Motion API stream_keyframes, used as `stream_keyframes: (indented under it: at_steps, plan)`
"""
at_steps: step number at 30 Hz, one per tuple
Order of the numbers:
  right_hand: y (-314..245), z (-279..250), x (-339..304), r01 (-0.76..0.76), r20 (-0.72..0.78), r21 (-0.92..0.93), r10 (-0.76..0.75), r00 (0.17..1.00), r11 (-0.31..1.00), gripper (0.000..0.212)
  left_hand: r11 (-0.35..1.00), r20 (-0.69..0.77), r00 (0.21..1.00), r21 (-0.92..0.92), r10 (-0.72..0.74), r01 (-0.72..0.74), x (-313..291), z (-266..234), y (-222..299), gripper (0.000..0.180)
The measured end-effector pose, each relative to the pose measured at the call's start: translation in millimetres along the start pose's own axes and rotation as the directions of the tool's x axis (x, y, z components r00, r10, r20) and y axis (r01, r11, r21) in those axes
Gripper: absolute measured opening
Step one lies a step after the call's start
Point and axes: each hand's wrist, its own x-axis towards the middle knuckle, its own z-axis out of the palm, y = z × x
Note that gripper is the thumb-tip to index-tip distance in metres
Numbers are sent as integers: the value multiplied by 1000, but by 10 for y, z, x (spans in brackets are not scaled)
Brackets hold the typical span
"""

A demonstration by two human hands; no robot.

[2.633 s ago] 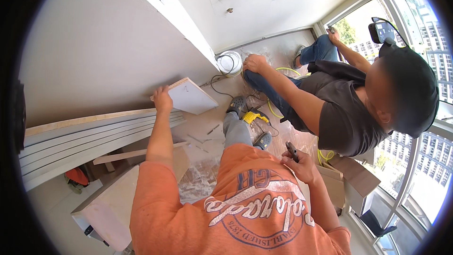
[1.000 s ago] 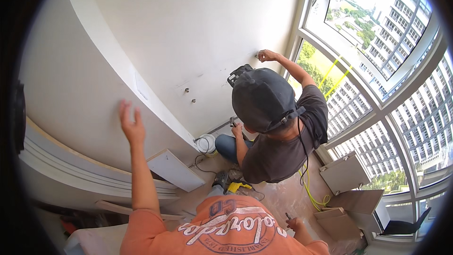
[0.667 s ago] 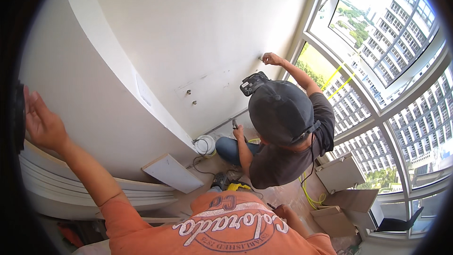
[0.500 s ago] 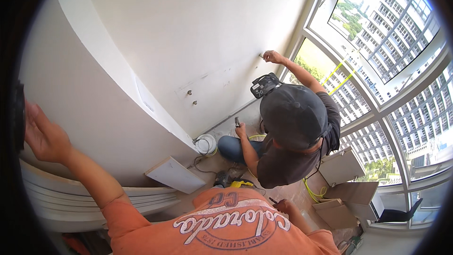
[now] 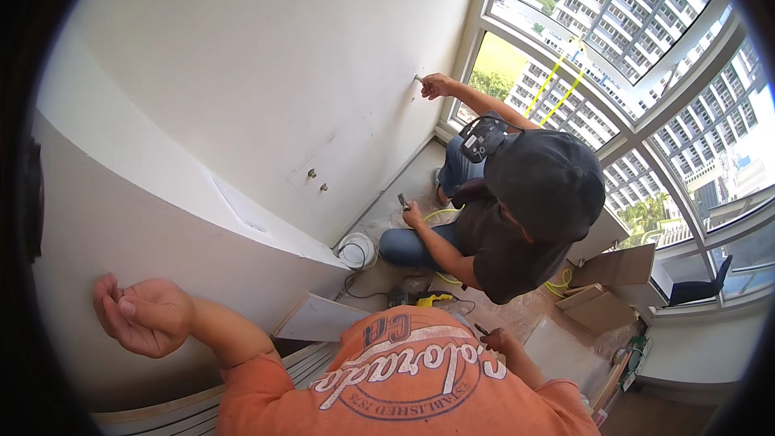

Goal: The person assists a coworker by holding and positioning white wall panels against the wall while the coworker hammers wall plugs and secures the panels. The person also handles a wooden board and aligns it with the wall during the process.

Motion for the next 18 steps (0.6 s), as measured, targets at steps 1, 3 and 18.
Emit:
stream_keyframes:
  at_steps: [1,3,18]
  plan:
    - [-54,39,-5,11,27,-8,-11,1000,1000,44,999,48,999,32,-11,10,-26,-15,22,19]
    - [-158,62,7,-10,20,34,9,1000,999,44,999,92,996,51,-16,11,-54,-52,50,20]
    - [-490,150,135,212,-160,-98,-226,961,972,39,998,150,989,70,-6,-4,-83,-105,53,20]
